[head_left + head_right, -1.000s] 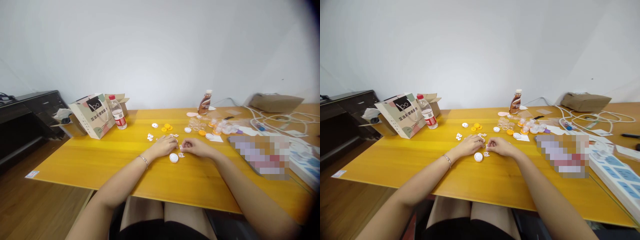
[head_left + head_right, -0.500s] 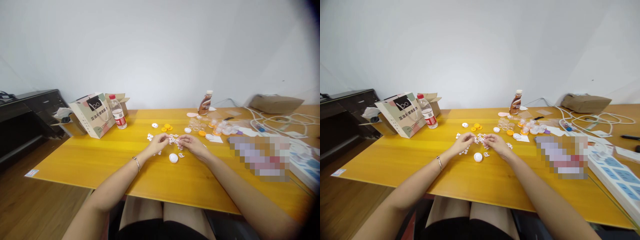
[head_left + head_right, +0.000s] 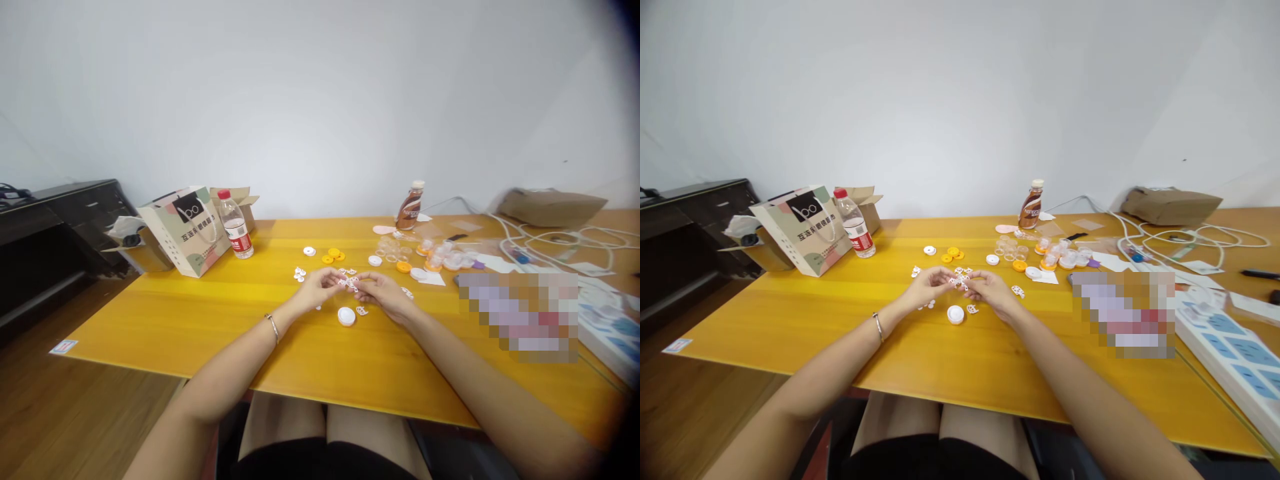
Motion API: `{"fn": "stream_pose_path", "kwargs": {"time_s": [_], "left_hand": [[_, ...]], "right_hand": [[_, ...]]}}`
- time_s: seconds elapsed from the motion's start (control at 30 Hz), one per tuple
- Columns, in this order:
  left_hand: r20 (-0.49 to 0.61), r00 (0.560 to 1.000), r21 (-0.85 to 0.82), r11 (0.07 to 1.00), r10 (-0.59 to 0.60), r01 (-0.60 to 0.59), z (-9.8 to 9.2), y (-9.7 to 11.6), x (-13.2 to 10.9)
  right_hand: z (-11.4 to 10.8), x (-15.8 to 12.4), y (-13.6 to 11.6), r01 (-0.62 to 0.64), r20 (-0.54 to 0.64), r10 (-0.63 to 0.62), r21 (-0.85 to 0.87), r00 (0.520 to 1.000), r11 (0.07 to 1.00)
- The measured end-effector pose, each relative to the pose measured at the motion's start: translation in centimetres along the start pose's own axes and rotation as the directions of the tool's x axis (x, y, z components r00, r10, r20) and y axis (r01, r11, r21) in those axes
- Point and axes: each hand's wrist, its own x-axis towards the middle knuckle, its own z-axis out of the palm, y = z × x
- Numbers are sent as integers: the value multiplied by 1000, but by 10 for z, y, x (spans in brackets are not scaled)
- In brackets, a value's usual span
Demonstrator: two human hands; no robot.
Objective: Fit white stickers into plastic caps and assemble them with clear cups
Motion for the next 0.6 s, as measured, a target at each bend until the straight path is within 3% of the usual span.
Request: {"fn": "stream_pose_path", "kwargs": {"time_s": [0.23, 0.6], "left_hand": [[17, 997, 62, 995, 78, -79, 2, 9, -1], [18, 976, 180, 960, 215, -215, 1, 2, -2]], "right_hand": [[3, -2, 0, -27, 69, 21, 85, 997, 996], [3, -5, 1, -65, 151, 53, 78, 987, 995]]}}
